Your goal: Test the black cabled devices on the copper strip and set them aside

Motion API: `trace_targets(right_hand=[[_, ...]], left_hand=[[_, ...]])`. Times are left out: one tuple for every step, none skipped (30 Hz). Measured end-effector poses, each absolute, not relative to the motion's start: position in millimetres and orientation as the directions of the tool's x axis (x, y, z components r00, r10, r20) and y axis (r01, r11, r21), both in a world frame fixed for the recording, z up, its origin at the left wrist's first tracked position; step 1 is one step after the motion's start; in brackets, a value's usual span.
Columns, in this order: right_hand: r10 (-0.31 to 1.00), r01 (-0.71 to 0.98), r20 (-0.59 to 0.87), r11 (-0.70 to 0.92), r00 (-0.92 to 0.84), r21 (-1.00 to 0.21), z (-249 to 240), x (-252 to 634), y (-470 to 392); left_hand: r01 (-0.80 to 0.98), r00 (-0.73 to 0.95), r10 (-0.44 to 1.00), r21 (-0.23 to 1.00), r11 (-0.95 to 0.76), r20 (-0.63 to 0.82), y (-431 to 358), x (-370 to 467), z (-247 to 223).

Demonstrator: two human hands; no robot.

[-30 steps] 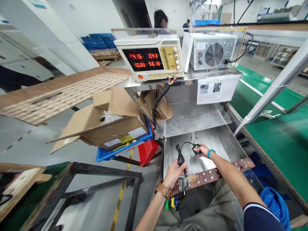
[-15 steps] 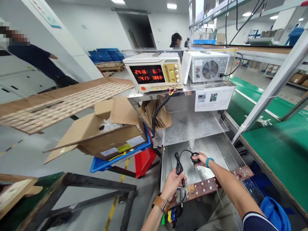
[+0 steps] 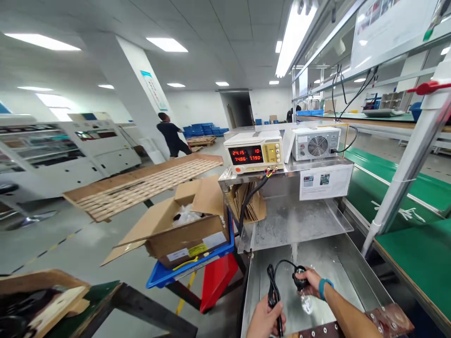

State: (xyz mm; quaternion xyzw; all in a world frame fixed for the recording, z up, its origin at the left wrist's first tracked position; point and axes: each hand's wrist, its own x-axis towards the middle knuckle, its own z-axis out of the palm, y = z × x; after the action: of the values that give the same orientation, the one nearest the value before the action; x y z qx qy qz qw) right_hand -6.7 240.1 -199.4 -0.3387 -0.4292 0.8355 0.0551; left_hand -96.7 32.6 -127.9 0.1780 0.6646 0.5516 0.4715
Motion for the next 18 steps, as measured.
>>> trace_targets(right_hand=[[0.382, 0.195, -0.519, -0.63, -0.765, -0.751, -200.4, -7.3, 240.1], [0.38, 0.19, -0.519, -0.637, -0.766, -0.747, -200.7, -7.8, 239.8], [0.38, 0.185, -0.519, -0.642, -0.766, -0.744, -200.3, -8.2, 239.4], [0.38, 0.187, -0.521, -0.643, -0.764, -0.742, -199.4, -8.5, 239.0], [0.381, 0.19, -0.526, -0.643, -0.761, -0.742, -198.1, -8.7, 238.7], [0.382, 0.197, -0.533, -0.643, -0.755, -0.74, -196.8, -8.8, 238.5], [0.386, 0.204, -0.542, -0.643, -0.746, -0.738, -195.5, -8.8, 238.5], [0.393, 0.21, -0.552, -0.642, -0.735, -0.737, -194.5, -8.8, 238.6], [0.397, 0.216, -0.561, -0.642, -0.726, -0.735, -193.7, -8.7, 238.7], [0.399, 0.22, -0.567, -0.643, -0.721, -0.733, -193.3, -8.6, 238.9], [0.398, 0.224, -0.571, -0.645, -0.718, -0.731, -193.2, -8.6, 239.1], [0.394, 0.226, -0.572, -0.646, -0.719, -0.73, -193.3, -8.6, 239.3], [0.39, 0.223, -0.568, -0.647, -0.725, -0.729, -193.6, -8.6, 239.5], [0.387, 0.218, -0.561, -0.647, -0.732, -0.731, -194.0, -8.7, 239.7], [0.385, 0.213, -0.556, -0.648, -0.737, -0.731, -194.4, -8.9, 239.9], [0.386, 0.21, -0.554, -0.648, -0.737, -0.732, -194.7, -9.1, 240.1], [0.388, 0.212, -0.556, -0.648, -0.735, -0.732, -195.0, -9.3, 240.3], [0.392, 0.214, -0.559, -0.646, -0.731, -0.733, -195.2, -9.5, 240.5]], left_hand=[[-0.29, -0.479, 0.772, 0.905, 0.31, -0.418, 32.6, -97.8, -129.9], [-0.299, -0.467, 0.785, 0.908, 0.294, -0.408, 32.1, -98.5, -130.5], [-0.308, -0.454, 0.795, 0.908, 0.284, -0.403, 31.4, -98.9, -130.0], [-0.314, -0.441, 0.803, 0.907, 0.281, -0.401, 30.5, -99.1, -128.7], [-0.318, -0.431, 0.807, 0.905, 0.283, -0.404, 29.7, -99.3, -126.8], [-0.316, -0.425, 0.81, 0.905, 0.286, -0.405, 29.0, -99.4, -124.6], [-0.312, -0.422, 0.812, 0.906, 0.288, -0.403, 28.5, -99.5, -122.5], [-0.31, -0.419, 0.815, 0.907, 0.285, -0.4, 28.0, -99.7, -120.6], [-0.311, -0.418, 0.818, 0.908, 0.279, -0.395, 27.8, -99.8, -119.0], [-0.315, -0.415, 0.822, 0.909, 0.273, -0.391, 27.6, -99.9, -117.8], [-0.321, -0.412, 0.825, 0.909, 0.267, -0.387, 27.5, -99.9, -117.0], [-0.326, -0.408, 0.828, 0.909, 0.261, -0.384, 27.5, -99.7, -116.6], [-0.332, -0.405, 0.831, 0.908, 0.255, -0.382, 27.5, -99.5, -116.4], [-0.337, -0.404, 0.832, 0.907, 0.252, -0.381, 27.5, -99.2, -116.5], [-0.341, -0.405, 0.83, 0.906, 0.251, -0.383, 27.5, -98.9, -116.8], [-0.344, -0.408, 0.827, 0.904, 0.253, -0.387, 27.4, -98.5, -117.3], [-0.344, -0.413, 0.822, 0.903, 0.258, -0.392, 27.3, -98.2, -117.9], [-0.341, -0.417, 0.818, 0.902, 0.264, -0.397, 27.2, -98.0, -118.8]])
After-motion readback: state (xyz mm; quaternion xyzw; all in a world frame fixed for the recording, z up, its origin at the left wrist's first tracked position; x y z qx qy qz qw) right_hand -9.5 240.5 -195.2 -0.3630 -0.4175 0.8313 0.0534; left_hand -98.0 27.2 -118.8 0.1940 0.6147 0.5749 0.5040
